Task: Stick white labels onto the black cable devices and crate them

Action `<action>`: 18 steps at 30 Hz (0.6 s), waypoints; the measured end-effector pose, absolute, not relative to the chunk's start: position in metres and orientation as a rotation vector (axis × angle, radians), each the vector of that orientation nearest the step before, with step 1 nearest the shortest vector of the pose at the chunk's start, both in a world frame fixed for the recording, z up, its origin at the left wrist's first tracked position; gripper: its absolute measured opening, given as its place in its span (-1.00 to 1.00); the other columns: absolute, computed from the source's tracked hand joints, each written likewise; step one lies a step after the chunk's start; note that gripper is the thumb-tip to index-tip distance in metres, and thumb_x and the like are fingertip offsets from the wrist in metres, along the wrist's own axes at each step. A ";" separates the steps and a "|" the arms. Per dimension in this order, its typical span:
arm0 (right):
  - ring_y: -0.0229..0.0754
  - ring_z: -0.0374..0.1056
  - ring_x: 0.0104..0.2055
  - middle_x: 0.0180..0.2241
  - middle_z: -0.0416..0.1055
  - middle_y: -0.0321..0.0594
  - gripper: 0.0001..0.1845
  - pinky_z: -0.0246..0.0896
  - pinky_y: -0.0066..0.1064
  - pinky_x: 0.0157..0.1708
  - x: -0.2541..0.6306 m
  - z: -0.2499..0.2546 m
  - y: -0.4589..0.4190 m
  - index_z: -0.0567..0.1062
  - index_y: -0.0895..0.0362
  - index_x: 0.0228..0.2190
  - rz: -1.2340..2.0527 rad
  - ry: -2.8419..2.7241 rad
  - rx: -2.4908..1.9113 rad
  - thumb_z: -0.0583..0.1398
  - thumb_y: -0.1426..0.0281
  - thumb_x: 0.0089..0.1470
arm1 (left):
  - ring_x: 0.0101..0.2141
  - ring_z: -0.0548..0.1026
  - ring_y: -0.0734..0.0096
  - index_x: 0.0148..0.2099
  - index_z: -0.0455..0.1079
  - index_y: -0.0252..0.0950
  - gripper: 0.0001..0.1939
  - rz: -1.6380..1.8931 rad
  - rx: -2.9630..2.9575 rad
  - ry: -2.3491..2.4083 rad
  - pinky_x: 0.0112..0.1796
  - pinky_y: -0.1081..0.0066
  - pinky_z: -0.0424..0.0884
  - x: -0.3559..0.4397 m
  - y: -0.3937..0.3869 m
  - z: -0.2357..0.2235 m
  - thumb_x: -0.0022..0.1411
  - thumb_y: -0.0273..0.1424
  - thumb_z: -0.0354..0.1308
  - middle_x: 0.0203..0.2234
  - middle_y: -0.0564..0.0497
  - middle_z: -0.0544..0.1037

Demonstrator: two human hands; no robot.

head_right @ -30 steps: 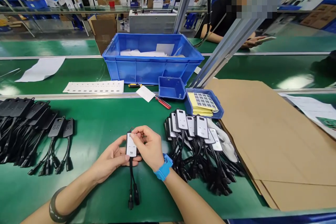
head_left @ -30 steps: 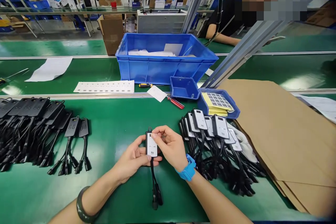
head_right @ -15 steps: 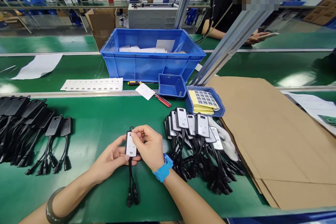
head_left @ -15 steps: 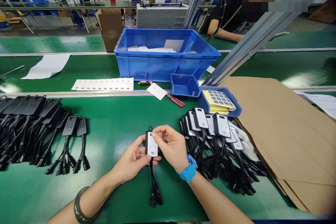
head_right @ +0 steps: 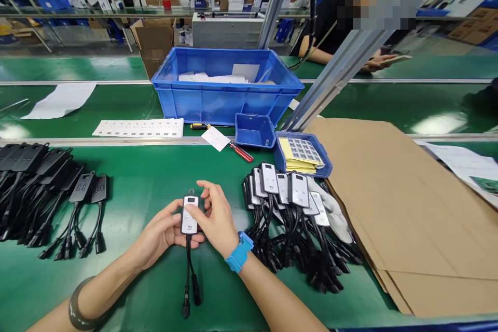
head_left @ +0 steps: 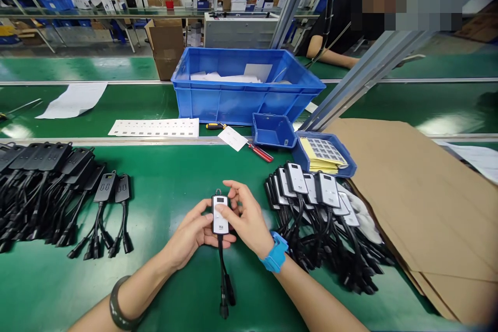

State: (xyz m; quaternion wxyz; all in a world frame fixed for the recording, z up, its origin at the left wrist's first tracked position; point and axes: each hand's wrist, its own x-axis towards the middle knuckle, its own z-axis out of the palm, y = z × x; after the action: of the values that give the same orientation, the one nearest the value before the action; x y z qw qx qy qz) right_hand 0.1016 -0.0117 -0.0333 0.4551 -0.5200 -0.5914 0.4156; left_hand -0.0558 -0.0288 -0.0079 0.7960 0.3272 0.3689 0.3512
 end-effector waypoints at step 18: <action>-0.16 0.42 -0.29 -0.20 0.50 -0.20 -0.55 0.37 -0.37 -0.28 0.083 -0.040 -0.016 0.33 0.05 0.12 1.204 -1.525 -1.105 0.06 0.36 0.19 | -0.32 0.55 0.27 0.17 0.13 -0.24 -0.45 0.839 0.927 0.979 -0.35 0.35 0.50 -0.055 -0.025 -0.020 0.22 -0.14 0.15 -0.21 -0.09 0.54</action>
State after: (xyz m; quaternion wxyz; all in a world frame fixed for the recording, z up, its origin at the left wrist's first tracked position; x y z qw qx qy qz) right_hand 0.0833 -0.0164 -0.0398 0.4378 -0.4445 -0.6135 0.4841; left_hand -0.0554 -0.0254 -0.0197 0.7010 0.4162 0.4399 0.3766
